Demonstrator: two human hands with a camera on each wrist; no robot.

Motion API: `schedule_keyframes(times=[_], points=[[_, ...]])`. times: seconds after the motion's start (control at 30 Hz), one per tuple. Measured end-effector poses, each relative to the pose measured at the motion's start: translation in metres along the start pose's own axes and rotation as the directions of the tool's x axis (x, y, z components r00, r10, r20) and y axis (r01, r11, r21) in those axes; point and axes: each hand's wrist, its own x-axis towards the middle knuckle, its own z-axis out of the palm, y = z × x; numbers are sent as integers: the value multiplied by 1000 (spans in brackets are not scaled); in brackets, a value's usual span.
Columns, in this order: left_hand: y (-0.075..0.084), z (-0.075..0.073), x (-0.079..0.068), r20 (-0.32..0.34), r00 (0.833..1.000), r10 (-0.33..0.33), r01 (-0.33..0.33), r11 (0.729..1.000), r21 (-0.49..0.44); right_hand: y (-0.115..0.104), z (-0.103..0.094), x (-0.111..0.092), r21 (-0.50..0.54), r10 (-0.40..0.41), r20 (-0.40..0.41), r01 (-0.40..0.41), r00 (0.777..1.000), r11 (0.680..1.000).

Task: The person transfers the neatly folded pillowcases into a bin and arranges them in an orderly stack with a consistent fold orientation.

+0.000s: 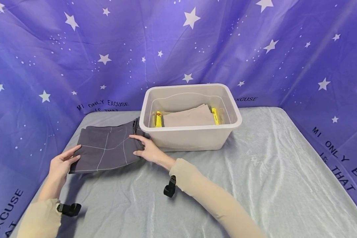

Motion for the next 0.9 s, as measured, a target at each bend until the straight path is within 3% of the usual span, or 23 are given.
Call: schedule_keyframes(times=[0.17, 0.43, 0.57, 0.9], points=[[-4, -4, -1, -25, 1000, 3, -3, 1000, -1, -3, -3, -2, -15, -66, 27, 66, 997, 998], [-6, -12, -7, -20, 1000, -1, -2, 991, -134, -11, -8, -6, -6, -128, 77, 129, 989, 992], [-7, -16, -11, -20, 1000, -7, 4, 988, -152, -15, -10, -8, -18, -169, 100, 172, 981, 985], [-10, -26, -17, -45, 999, 2, -11, 980, -197, -44, -17, -21, -8, -204, 133, 207, 970, 978]])
